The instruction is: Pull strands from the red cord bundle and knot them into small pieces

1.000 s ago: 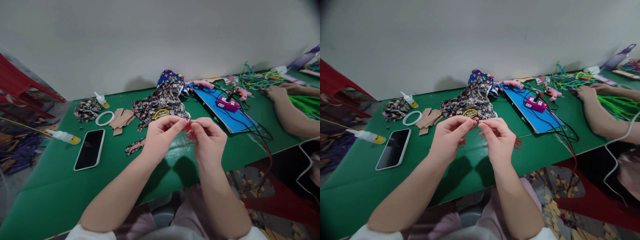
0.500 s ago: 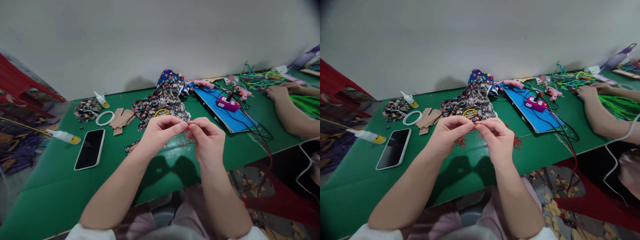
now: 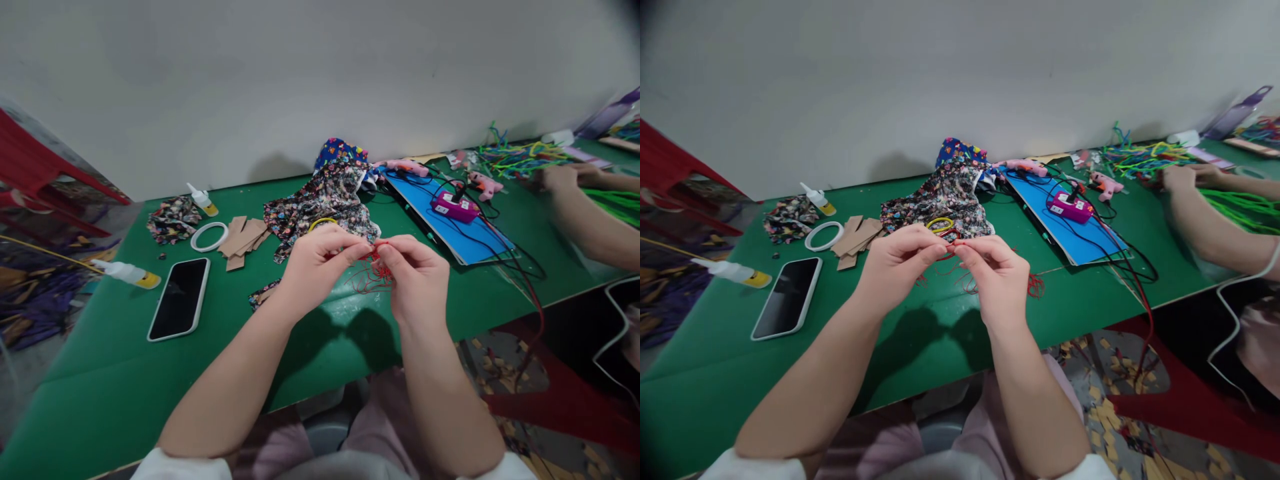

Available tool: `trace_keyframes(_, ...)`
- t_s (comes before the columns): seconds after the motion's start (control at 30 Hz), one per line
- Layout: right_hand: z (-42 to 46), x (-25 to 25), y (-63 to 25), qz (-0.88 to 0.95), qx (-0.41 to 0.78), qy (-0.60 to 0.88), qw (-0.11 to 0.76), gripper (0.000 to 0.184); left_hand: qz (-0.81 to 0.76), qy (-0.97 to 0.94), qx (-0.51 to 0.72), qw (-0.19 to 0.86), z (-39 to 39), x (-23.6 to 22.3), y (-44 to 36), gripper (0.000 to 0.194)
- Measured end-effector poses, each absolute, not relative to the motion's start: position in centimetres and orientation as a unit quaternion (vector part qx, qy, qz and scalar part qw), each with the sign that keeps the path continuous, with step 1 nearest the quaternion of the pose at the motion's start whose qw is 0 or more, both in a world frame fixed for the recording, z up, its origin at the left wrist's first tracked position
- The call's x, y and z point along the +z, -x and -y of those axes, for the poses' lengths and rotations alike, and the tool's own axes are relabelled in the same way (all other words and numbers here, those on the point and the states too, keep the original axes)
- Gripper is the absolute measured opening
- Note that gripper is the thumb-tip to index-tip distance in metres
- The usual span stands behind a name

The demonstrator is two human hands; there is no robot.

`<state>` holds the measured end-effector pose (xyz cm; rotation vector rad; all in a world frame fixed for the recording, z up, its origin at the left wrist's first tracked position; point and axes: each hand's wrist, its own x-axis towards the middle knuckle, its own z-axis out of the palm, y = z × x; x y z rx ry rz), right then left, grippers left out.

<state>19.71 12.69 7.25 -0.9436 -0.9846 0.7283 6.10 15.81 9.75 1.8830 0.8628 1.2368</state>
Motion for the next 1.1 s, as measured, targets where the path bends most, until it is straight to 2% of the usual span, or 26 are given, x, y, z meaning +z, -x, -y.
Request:
trace_keyframes(0.27, -12.8, 6.9, -19.9, 0.47, 0.321, 0.409, 0.714, 0.007, -0.334, -0.746, 0.449, 0.36, -15.9, 9.5, -6.0, 0.016)
trace_keyframes(0.53, -12.7, 7.0, -20.2, 0.482, 0.383, 0.379, 0.691, 0.006, -0.335, -0.744, 0.418, 0.4, -15.9, 10.1, -5.8, 0.017)
trace_keyframes(1.1, -12.4, 7.2, -20.7, 0.527, 0.455, 0.34, 0.632, 0.007, -0.286, -0.653, 0.288, 0.64, -16.6, 9.6, -4.8, 0.027)
